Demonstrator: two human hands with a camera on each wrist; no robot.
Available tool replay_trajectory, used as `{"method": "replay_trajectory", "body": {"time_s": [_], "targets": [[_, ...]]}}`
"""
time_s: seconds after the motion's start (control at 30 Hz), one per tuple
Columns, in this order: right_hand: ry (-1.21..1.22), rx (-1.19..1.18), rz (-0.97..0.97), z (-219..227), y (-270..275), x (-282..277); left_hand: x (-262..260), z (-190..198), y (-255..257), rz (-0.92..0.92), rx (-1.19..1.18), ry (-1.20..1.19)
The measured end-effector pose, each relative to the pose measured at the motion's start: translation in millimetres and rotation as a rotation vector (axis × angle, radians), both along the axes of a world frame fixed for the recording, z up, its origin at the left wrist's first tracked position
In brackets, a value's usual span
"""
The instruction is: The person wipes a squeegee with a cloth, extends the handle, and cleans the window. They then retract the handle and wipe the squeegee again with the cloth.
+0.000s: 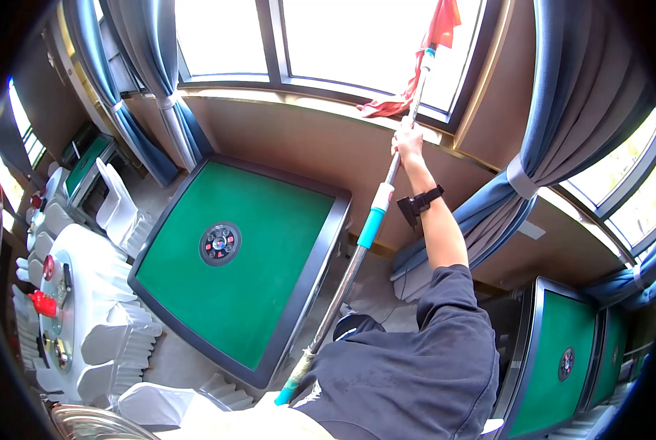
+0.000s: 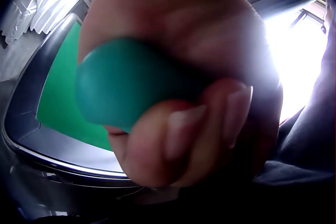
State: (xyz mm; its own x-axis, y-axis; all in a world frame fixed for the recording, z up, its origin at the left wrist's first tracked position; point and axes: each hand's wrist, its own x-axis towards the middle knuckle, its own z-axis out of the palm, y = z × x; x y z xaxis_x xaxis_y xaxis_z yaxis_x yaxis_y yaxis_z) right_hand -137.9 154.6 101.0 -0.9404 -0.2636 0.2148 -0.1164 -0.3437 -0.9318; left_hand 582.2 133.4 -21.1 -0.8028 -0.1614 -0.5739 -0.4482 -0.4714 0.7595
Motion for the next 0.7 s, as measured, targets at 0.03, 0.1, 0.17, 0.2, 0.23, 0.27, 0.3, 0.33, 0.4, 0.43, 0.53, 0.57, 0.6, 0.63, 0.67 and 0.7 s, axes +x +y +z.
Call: {"method": "replay_trajectory", "body": {"time_s": [0.03,0.1,0.17,0.2,0.23,0.27,0.3,0.33,0.4,0.43,0.53,0.57,0.6,0.63,0.67,0.7], "targets": [[0.001,-0.003,-0.012,1,2,-3,0,-4,-3,-0.014,-0.01,-0.009],[-0.037,-0.058,-0.047,18,11,-3,2,-40,-17,-0.12,-0.112,-0.088],[-0.013,-0.031,-0.107,41,24,-14,-6,-71,-32,-0.22,-0.22,-0.162],[0.032,-0.028,-0.11,53,25,-19,-11,-73,-36,-0.279,-0.27,-0.206],[0.073,-0.023,-0.123,65,28,-25,-19,-77,-44,-0.281,-0.242,-0.156],[0.124,-0.053,-0.116,76,30,-35,-29,-76,-52,-0.283,-0.212,-0.105],[0.137,-0.067,-0.124,99,32,-33,-42,-78,-62,-0.266,-0.146,-0.019],[0.142,-0.031,-0.171,118,33,-39,-56,-79,-71,-0.3,-0.149,-0.041],[0.19,0.004,-0.221,159,30,-58,-93,-68,-81,-0.327,-0.273,0.021],[0.23,0.008,-0.226,178,29,-69,-110,-62,-84,-0.339,-0.332,0.052],[0.313,0.026,-0.194,226,12,-100,-150,-55,-93,-0.334,-0.379,0.077],[0.371,0.031,-0.237,230,-2,-126,-161,-57,-97,-0.337,-0.433,0.101],[0.335,0.036,-0.275,237,-14,-114,-165,-54,-106,-0.281,-0.485,0.14],[0.301,0.037,-0.315,241,-25,-100,-163,-48,-119,-0.273,-0.52,0.064],[0.321,0.0,-0.276,242,-30,-100,-161,-45,-134,-0.277,-0.572,0.057],[0.345,-0.01,-0.209,242,-33,-109,-158,-47,-141,-0.277,-0.617,0.049]]}}
